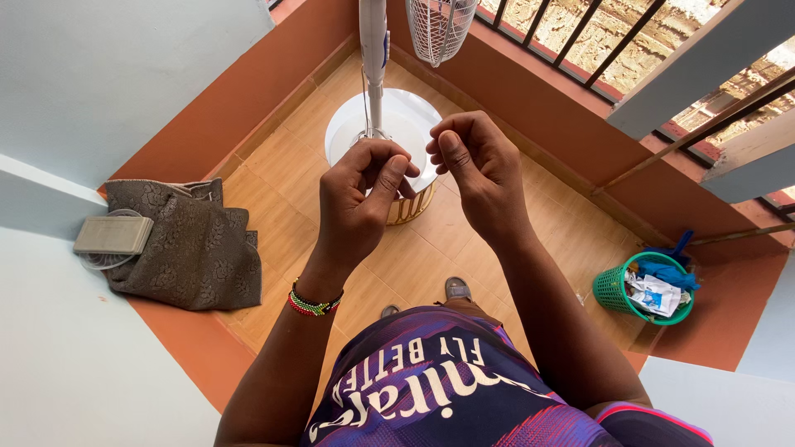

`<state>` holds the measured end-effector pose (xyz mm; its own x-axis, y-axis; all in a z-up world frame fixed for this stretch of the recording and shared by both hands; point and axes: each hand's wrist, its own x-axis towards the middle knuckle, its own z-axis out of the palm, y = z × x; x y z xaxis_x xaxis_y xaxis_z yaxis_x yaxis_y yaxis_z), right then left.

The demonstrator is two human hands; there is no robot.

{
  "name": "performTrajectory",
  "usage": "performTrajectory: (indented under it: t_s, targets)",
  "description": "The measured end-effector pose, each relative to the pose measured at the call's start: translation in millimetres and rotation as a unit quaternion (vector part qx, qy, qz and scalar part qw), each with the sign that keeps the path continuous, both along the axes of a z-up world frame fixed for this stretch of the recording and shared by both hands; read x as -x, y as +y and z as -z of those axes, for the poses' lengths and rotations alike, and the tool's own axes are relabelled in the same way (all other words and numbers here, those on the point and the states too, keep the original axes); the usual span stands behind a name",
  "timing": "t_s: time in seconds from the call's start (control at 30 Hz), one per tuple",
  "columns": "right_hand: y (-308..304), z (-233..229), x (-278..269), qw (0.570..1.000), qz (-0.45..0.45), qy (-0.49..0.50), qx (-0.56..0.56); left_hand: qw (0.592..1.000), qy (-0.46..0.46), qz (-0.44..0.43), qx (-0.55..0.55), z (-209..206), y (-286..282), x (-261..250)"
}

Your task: The person disassembles a standing electric fan by removing the front grille, fan blades, and rear grille, then reassembles the components in reverse order. The person also wraps the power cord around the fan stand.

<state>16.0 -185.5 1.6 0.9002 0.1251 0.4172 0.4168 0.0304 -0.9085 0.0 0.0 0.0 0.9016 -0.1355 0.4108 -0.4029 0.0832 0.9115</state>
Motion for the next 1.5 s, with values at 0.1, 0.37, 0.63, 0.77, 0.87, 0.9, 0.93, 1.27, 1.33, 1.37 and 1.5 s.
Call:
performTrajectory:
  t_s: [0.1,0.37,0.63,0.77,0.87,0.9,0.93,1.27,1.33,1.37,1.5]
  targets:
    - [-0.5,-1.5,0.4,1.000,0.002,0.001,-0.005,1.000,0.003,0.003,0.003,-0.9,-1.6,-0.8]
    - [-5.3,-3.4,-1.9,1.000,0.004,0.008,-0.012,1.000,0.003,0.007,-0.001,-3.7,-7.1,-5.5]
    - [-26.1,3.6,-24.5,1.000,0.021,-0.002,0.009,1.000,0.025,0.000,0.014,5.2,-23.5,-28.4]
    - [-45.8,10.0,-61.2,0.984,0.094,-0.089,0.123,0.994,0.104,-0.019,0.035,19.8,-37.9,-70.3]
    - [-59.8,13.2,-95.7,0.965,0.125,-0.128,0.190,0.981,0.182,-0.033,0.058,31.3,-51.9,-111.2]
    - [-62.9,14.4,-106.5,0.963,0.122,-0.133,0.198,0.975,0.207,-0.040,0.065,34.9,-55.8,-123.0]
    - [-66.2,15.5,-116.2,0.958,0.122,-0.150,0.214,0.969,0.227,-0.038,0.085,38.1,-59.6,-133.1]
    - [-91.1,17.3,-185.8,0.889,0.097,-0.326,0.306,0.904,0.335,-0.031,0.265,41.8,-98.0,-188.5]
    - [-91.7,19.1,-190.7,0.887,0.075,-0.334,0.309,0.891,0.347,-0.016,0.291,43.4,-102.0,-188.4]
    - [-92.1,19.5,-194.2,0.889,0.064,-0.330,0.313,0.888,0.348,-0.004,0.301,43.6,-103.3,-190.4]
    - [-93.0,20.1,-203.8,0.881,0.051,-0.342,0.324,0.864,0.360,0.005,0.353,46.2,-101.7,-199.8]
